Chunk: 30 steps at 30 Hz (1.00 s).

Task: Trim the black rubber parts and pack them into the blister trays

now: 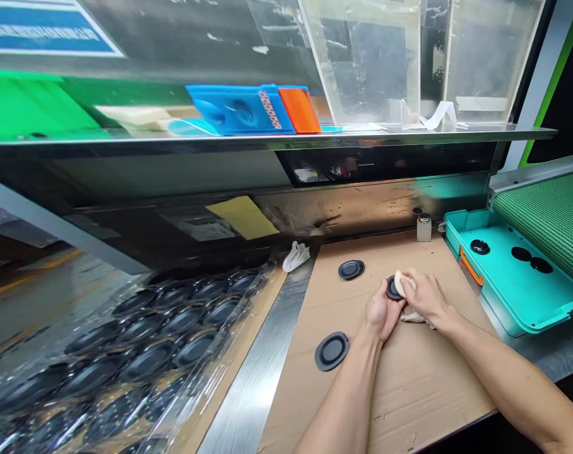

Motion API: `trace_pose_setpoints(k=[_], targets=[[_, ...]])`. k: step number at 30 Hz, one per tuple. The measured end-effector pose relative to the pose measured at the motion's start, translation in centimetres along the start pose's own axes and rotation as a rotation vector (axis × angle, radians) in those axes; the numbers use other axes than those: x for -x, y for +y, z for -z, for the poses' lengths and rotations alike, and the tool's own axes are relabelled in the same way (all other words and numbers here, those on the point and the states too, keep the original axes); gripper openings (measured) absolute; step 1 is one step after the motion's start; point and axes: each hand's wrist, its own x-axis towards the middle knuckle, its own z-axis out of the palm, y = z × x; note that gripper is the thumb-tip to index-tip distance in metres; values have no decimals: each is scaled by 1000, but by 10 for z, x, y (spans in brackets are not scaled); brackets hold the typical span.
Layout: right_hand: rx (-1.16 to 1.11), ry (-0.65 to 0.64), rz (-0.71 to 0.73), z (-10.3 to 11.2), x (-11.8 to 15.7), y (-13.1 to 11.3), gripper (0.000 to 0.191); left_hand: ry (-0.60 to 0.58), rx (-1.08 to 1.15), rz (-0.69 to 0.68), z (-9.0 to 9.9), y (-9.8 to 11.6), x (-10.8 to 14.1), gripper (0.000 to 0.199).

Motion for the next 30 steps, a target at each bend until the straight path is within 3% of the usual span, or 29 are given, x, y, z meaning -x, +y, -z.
trace_pose_setpoints(k=[2,7,11,15,16,18,20,21,22,27,30], targets=[[126,98,-13,4,-6,2,31,14,41,-6,-1,2,0,35],[126,207,-65,23,-13,16,34,77,134,85,2,13,-1,45],[294,90,-174,42,-10,29,28,70,137,132,5,19,0,49],[489,9,-14,59,-4,27,19,36,84,80,6,20,0,45],[467,-71,58,62,-1,24,18,27,80,61,6,21,-1,44],[366,-361,151,64,5,18,19,18,87,34,8,23,-2,43],[295,-630,160,64,10,10,19,19,101,23,10,24,-4,44],[268,-681,161,63,11,5,16,20,106,20,11,25,-4,44],[238,-660,172,62,12,1,12,22,109,16,11,24,-5,45],[61,-254,245,50,12,-20,22,51,123,4,5,16,-5,41],[171,-194,143,36,14,-24,25,35,118,34,-2,9,-2,39]])
